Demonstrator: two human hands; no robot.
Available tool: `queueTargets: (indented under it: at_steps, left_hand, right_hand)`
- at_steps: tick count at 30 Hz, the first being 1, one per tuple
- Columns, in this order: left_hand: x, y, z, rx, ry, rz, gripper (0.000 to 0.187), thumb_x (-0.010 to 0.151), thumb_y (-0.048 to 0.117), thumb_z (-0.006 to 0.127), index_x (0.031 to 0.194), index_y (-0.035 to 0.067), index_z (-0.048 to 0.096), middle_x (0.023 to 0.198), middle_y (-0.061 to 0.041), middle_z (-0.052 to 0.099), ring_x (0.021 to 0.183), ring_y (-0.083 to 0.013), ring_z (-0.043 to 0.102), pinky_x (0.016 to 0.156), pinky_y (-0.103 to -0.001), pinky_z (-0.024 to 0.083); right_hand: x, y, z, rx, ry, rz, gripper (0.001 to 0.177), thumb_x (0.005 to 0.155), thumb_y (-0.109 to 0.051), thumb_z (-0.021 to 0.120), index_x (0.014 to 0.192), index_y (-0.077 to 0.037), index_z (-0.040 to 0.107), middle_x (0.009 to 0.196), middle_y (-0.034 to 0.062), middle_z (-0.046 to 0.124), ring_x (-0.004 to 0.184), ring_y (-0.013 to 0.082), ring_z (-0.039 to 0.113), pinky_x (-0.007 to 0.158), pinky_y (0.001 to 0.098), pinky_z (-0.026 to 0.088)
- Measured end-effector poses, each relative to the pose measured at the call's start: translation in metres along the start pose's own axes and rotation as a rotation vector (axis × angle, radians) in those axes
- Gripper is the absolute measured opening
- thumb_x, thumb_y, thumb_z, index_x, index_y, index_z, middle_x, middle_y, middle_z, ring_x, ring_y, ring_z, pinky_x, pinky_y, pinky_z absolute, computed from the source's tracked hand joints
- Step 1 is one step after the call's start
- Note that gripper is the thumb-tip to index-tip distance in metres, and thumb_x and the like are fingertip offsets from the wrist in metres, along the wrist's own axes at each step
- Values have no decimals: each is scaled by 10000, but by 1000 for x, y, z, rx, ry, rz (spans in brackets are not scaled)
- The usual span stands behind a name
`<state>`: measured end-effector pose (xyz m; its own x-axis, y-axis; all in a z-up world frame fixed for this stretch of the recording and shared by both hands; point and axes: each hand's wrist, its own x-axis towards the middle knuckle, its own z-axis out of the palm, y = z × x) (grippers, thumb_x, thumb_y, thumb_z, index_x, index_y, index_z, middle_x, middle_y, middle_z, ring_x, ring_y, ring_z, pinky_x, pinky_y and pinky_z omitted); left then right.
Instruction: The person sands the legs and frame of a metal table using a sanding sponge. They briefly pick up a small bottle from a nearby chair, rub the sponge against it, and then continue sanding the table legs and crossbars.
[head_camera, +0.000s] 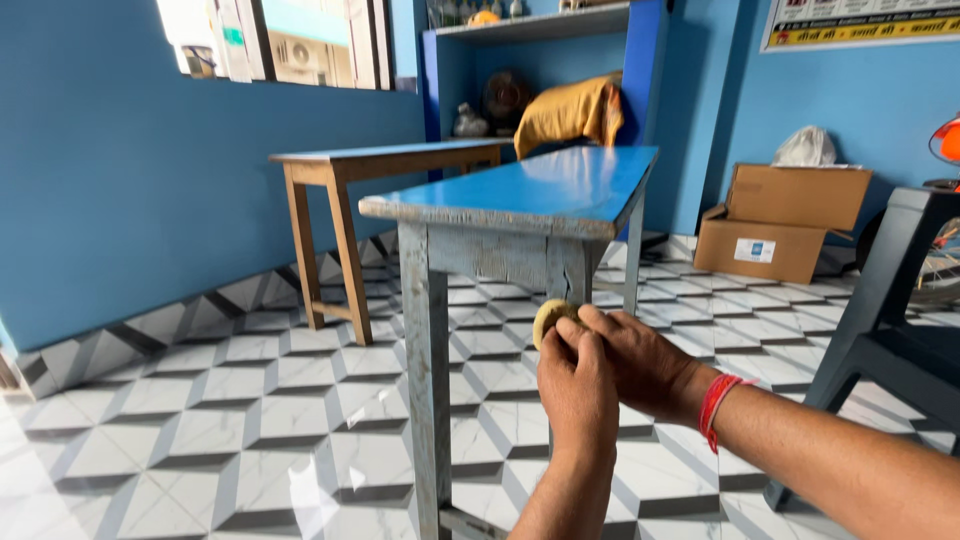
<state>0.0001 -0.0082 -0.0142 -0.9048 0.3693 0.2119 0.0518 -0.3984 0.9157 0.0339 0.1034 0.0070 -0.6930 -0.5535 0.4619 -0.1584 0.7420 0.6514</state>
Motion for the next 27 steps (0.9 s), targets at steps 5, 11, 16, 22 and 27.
queueTargets:
  at_steps: [5,11,16,22,27]
  left_hand:
    - [26,43,23,58,24,234,365,907,280,530,1056,-32,649,963,-187,731,892,-277,700,819,-390,553]
    - [33,58,27,133,-14,181,324,877,196,519,1034,-57,646,976,-216,731,929,-314,718,842,-418,563]
    - [19,25,9,171,-11,263,338,911,218,520,1117,-29,622,1095,-202,676,1026,-323,675,897,-433,539]
    - [-7,-67,-27,199,39,129,390,944,278,520,1204,0,608,1165,-192,651,1094,-312,653,957,-425,522]
    - [-29,-165,-58,228,130,-12,480,944,293,538,1337,18,557,1272,-176,634,1178,-298,625,1001,-411,497]
  right_hand:
    - [27,40,-31,-90,84,52,393,807,-147,678,1165,-1,608,1216,112,561,1012,250,552,803,350,529]
    - [31,43,-37,-212,81,42,420,788,-110,679,1187,12,634,1287,122,557,1116,262,552,865,335,550]
    - [16,12,-3,-289,42,100,450,788,-95,664,1227,-4,627,1335,172,535,1185,342,513,872,312,566]
    - [-30,-55,60,-215,-58,34,468,826,-136,632,1274,-3,607,1293,183,533,1215,375,491,811,307,558]
    - [-79,-118,127,-158,9,-74,362,895,-113,601,1240,-3,621,1239,158,581,1256,302,493,1001,354,497]
